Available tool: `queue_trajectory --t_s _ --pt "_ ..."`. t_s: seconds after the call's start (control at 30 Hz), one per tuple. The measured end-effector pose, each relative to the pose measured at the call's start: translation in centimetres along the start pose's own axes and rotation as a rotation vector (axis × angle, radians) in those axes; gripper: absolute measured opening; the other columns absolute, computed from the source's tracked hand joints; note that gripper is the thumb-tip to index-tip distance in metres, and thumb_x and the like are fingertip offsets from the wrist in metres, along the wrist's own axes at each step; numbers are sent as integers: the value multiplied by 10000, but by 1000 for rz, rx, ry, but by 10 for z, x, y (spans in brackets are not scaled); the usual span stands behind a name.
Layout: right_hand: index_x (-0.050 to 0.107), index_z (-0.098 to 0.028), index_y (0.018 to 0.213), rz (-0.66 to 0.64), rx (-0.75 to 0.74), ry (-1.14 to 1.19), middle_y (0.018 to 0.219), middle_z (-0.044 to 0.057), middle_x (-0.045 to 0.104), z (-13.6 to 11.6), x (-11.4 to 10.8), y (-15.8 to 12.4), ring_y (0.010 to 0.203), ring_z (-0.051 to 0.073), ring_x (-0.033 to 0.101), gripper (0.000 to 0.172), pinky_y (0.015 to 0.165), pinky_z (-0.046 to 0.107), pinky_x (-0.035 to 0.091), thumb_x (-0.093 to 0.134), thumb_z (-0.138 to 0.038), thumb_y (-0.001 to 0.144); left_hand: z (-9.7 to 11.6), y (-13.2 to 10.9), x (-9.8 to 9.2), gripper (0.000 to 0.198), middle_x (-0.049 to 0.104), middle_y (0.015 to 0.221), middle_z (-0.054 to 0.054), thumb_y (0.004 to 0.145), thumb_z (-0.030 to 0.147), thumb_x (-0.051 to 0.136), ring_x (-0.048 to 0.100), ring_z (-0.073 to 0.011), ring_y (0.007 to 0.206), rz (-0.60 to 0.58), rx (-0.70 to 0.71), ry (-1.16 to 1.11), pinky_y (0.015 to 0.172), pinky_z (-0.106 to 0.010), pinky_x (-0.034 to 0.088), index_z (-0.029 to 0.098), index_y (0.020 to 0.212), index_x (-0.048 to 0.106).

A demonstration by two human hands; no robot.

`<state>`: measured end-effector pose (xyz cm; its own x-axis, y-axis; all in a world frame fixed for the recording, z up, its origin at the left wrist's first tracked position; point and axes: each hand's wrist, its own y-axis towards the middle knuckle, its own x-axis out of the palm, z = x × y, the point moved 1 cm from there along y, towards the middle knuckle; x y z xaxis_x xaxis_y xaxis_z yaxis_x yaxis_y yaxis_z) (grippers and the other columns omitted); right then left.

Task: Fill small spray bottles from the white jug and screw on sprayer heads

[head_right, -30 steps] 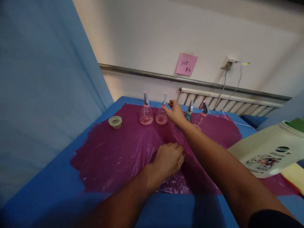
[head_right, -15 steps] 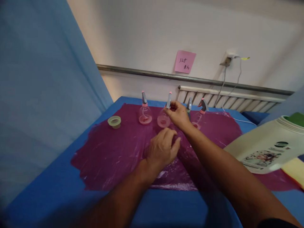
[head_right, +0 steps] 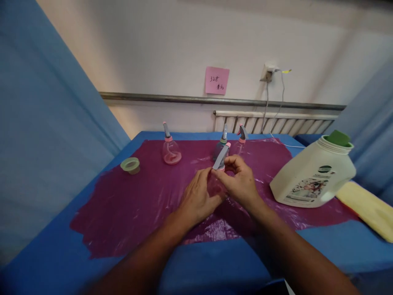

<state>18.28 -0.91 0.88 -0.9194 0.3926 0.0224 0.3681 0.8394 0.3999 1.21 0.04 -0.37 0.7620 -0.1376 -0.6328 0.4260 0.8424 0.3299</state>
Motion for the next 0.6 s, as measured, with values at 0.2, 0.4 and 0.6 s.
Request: queue_trajectory --t_s 0.2,0.4,0.6 --pt "738 -263 1014 31 -13 12 986 23 825 19 3 -10 900 222 779 388 899 398 644 1011 -406 779 -6 2 5 552 708 1376 -111 921 313 863 693 -345 1320 -24 23 3 1106 -510 576 251 1405 606" --pt "782 -302 1285 -100 -9 9 1204 52 858 20 -3 -16 1136 260 808 379 1092 476 637 913 -400 943 -9 2 9 358 722 1190 -73 920 307 803 717 -320 1155 -14 -27 -3 995 -474 582 251 1220 617" --pt "702 -336 1469 -107 -40 29 1433 76 805 16 1 -15 1305 280 768 572 1207 526 591 909 -375 937 -4 1 4 446 712 1302 -99 962 341 788 728 -348 1229 -55 -36 -7 1044 -523 591 256 1363 613"
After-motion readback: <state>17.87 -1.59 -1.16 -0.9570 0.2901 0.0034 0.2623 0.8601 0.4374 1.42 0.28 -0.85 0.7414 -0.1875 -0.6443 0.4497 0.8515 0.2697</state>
